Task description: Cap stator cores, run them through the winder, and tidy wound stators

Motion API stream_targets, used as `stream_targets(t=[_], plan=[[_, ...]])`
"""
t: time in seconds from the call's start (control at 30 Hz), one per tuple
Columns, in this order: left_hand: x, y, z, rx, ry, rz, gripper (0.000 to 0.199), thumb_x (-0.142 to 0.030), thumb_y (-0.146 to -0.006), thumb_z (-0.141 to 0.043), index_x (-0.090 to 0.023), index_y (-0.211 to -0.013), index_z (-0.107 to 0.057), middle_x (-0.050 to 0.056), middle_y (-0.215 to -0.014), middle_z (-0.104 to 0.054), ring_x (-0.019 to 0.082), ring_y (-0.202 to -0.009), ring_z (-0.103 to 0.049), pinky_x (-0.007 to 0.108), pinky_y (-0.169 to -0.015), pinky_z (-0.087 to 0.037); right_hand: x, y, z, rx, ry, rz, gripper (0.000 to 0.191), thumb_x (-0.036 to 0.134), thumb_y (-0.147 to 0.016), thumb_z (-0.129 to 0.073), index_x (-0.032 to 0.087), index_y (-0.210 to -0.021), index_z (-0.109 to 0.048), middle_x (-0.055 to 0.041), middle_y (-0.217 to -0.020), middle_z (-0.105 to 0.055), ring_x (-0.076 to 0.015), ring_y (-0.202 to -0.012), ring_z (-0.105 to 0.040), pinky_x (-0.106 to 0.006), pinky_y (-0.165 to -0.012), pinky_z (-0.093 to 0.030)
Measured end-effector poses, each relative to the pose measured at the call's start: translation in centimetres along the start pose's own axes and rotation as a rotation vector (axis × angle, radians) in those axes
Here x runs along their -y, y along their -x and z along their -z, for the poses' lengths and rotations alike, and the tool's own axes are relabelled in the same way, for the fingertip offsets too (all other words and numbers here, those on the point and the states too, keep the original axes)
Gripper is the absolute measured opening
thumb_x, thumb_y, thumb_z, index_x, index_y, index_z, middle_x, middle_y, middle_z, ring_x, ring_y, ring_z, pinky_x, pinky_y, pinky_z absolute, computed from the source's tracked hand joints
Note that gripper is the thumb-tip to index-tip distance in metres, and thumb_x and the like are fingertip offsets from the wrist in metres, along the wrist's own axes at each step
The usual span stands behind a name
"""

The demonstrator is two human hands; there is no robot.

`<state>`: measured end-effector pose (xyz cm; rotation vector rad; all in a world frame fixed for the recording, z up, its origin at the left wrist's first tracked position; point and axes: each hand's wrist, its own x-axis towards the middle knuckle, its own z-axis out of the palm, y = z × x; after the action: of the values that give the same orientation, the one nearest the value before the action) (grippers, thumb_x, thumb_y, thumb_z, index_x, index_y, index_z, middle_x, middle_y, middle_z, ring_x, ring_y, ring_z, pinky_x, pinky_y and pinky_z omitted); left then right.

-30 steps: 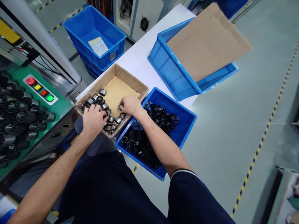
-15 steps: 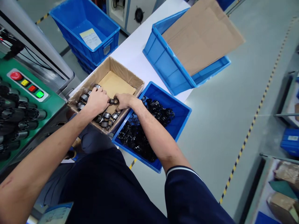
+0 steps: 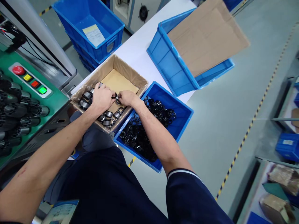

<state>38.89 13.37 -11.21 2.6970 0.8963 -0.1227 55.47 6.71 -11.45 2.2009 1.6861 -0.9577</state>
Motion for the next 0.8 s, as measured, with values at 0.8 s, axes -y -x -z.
stream_targets(t=[0.8], plan=[[2.2, -0.9, -2.1, 0.147, -0.131, -0.105, 0.021, -0.021, -0.097, -0.073, -0.022, -0.106, -0.092, 0.012, -0.114, -0.089, 0.037, -0.135, -0.071, 0.055, -0.137, -0.027, 0.7, 0.0, -1.4, 0.044, 0.158, 0.040, 0.046, 0.044, -0.112, -0.082, 0.019, -0.150, -0.074, -0.0135, -0.151, -0.076, -0.0309, -0.134, -0.077, -0.056, -0.115, -0.067]])
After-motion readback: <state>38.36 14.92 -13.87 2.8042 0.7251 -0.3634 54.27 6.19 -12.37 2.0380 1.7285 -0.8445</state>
